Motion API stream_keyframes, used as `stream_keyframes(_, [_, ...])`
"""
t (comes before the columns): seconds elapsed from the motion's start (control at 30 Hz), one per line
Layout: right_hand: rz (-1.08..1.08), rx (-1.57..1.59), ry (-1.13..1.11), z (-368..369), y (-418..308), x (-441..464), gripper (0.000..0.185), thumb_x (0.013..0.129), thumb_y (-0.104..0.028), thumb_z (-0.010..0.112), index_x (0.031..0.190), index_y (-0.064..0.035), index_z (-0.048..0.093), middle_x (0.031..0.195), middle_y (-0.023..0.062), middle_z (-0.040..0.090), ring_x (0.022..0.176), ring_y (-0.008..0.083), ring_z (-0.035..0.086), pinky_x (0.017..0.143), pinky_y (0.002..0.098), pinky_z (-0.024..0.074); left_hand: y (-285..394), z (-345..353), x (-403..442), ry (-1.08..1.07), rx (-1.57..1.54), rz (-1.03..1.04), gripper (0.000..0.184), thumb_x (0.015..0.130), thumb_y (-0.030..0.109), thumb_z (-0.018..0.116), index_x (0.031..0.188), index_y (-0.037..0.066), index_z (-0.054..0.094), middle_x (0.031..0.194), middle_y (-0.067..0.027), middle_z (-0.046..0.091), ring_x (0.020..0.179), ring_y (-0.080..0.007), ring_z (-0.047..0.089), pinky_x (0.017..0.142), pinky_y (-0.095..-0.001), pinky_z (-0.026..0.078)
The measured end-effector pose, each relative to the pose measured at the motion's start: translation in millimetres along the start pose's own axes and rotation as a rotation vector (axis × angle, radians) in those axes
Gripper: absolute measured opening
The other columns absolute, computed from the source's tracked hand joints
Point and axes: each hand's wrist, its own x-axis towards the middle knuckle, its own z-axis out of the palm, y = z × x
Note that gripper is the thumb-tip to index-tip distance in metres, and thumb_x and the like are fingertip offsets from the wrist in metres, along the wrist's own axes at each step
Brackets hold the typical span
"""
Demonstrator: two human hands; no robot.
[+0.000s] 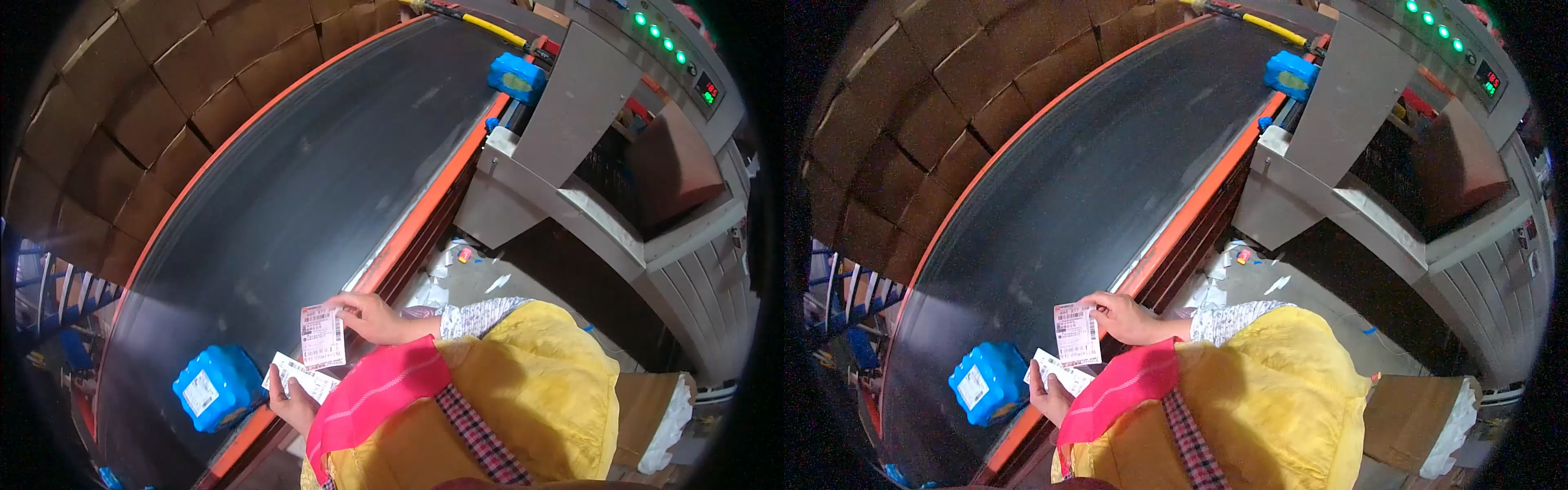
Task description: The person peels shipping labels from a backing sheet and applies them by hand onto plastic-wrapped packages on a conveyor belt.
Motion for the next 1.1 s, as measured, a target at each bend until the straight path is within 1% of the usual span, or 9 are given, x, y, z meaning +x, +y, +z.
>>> stream_keyframes(0.17, [0.034,-0.021,0.043,-11,9,2,0.027,0.088,-0.005,0.051,0.113,0.0006,0.057,0.097,0.0089,0.064,0.085,0.0114,0.060,0.074,0.0251,0.0483,-29,17,9,-0.139,-0.107,-0.144,0.039,0.085,-0.008,0.046,0.124,-0.008,0.047,0.108,-0.0161,0.058,0.085,-0.0140,0.058,0.075,-0.0263,0.047])
stream_keyframes(0.27, [0.021,-0.021,0.093,-11,19,6,0.024,0.088,-0.002,0.050,0.111,0.0003,0.056,0.094,0.0092,0.064,0.082,0.0111,0.060,0.072,0.0263,0.0490,-34,32,6,-0.275,-0.027,-0.154,0.031,0.088,-0.004,0.049,0.118,-0.008,0.053,0.097,-0.0102,0.063,0.082,-0.0102,0.058,0.071,-0.0231,0.047])
stream_keyframes(0.37, [0.017,-0.006,0.130,-9,25,9,0.024,0.088,-0.002,0.050,0.111,0.0010,0.056,0.093,0.0080,0.064,0.080,0.0094,0.058,0.071,0.0255,0.0488,-37,31,10,-0.374,-0.039,-0.214,0.027,0.088,-0.002,0.050,0.115,-0.007,0.056,0.095,-0.0069,0.063,0.081,-0.0083,0.057,0.070,-0.0210,0.045])
stream_keyframes(0.7, [0.071,-0.013,0.157,4,27,6,0.023,0.089,-0.003,0.050,0.110,0.0025,0.055,0.092,0.0085,0.063,0.080,0.0087,0.058,0.069,0.0243,0.0478,-60,3,15,-0.334,-0.017,-0.221,0.028,0.086,-0.002,0.053,0.113,-0.008,0.057,0.096,-0.0083,0.063,0.082,-0.0086,0.055,0.072,-0.0214,0.044])
stream_keyframes(0.73, [-0.035,-0.009,0.205,7,42,9,0.025,0.089,-0.006,0.051,0.112,0.0028,0.055,0.087,0.0048,0.063,0.073,0.0073,0.059,0.065,0.0223,0.0487,-57,0,14,-0.327,0.010,-0.235,0.028,0.086,-0.002,0.053,0.114,-0.008,0.057,0.096,-0.0085,0.063,0.083,-0.0089,0.056,0.073,-0.0215,0.045])
stream_keyframes(0.8, [-0.005,0.002,0.221,8,42,9,0.025,0.089,-0.007,0.050,0.112,0.0029,0.055,0.086,0.0046,0.063,0.071,0.0071,0.059,0.064,0.0221,0.0487,-48,-3,13,-0.322,0.059,-0.265,0.030,0.086,-0.003,0.052,0.115,-0.007,0.056,0.097,-0.0088,0.063,0.084,-0.0095,0.056,0.074,-0.0217,0.045])
stream_keyframes(0.9, [0.021,0.004,0.251,22,42,2,0.025,0.089,-0.007,0.050,0.112,0.0030,0.054,0.086,0.0044,0.063,0.071,0.0076,0.059,0.064,0.0222,0.0485,-53,-23,12,-0.300,0.029,-0.272,0.031,0.086,-0.002,0.053,0.117,-0.006,0.056,0.094,-0.0075,0.063,0.078,-0.0080,0.056,0.068,-0.0204,0.044])
stream_keyframes(0.93, [0.024,-0.016,0.258,30,43,-2,0.025,0.089,-0.007,0.050,0.112,0.0030,0.054,0.086,0.0044,0.063,0.071,0.0077,0.059,0.064,0.0223,0.0484,-47,-35,11,-0.362,0.098,-0.290,0.032,0.086,-0.001,0.053,0.118,-0.006,0.055,0.092,-0.0064,0.062,0.070,-0.0061,0.054,0.062,-0.0191,0.043])
stream_keyframes(1.1, [0.013,-0.054,0.271,54,36,-10,0.024,0.089,-0.006,0.051,0.111,0.0035,0.055,0.087,0.0051,0.063,0.074,0.0071,0.059,0.064,0.0223,0.0481,-42,-58,13,-0.404,0.069,-0.248,0.033,0.086,-0.001,0.053,0.119,-0.006,0.054,0.091,-0.0059,0.062,0.067,-0.0044,0.052,0.058,-0.0185,0.041])
